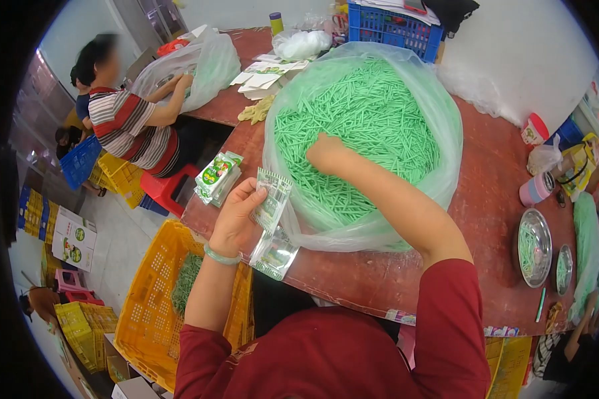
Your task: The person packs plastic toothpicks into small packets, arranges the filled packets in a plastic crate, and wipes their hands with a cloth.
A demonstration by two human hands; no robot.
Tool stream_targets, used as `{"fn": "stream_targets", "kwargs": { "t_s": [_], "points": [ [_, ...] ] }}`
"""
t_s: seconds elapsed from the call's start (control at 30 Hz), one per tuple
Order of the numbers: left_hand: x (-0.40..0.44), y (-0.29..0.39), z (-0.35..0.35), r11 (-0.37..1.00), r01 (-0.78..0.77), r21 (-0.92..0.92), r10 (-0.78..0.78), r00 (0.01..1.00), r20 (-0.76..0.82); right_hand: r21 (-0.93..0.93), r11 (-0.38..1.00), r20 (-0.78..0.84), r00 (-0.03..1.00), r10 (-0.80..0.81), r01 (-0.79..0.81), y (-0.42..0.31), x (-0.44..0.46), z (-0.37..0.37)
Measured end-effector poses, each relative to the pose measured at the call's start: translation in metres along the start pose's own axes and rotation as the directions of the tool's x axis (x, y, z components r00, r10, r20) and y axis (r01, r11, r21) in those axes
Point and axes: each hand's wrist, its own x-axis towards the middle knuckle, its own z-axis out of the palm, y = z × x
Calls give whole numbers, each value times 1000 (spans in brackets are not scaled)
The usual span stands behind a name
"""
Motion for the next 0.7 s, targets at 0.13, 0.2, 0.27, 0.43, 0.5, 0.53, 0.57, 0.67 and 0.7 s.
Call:
{"fn": "stream_targets", "kwargs": {
  "t_s": [0.13,0.2,0.27,0.43,0.5,0.53,0.57,0.67,0.7],
  "points": [
    [1,-2,-1,1000,-12,11,12,999,-33,-106,994,-27,1000,12,-15,-8,-3,6],
    [0,-3,-5,1000,-19,9,19,999,-38,-111,994,-106,994,8,-19,-9,-4,6],
    [0,-3,-8,1000,-24,-11,23,998,-50,-107,994,-214,976,-24,1,-3,-12,2],
    [4,0,11,998,-1,-69,-4,997,-75,730,681,-126,968,215,-56,26,-35,-23],
    [17,-4,11,997,-38,69,40,999,-25,988,147,-86,943,323,39,34,-46,-25],
    [24,-7,13,989,-58,137,58,998,4,985,-133,-52,933,356,106,34,-55,-24],
    [30,-10,18,986,-67,151,62,997,34,900,-399,-14,925,379,177,34,-63,-24],
    [44,-19,46,974,-86,211,70,994,80,692,-666,-16,928,372,279,40,-77,-18],
    [48,-22,53,966,-99,238,75,991,107,675,-685,-16,934,358,274,43,-79,-15]
  ]
}}
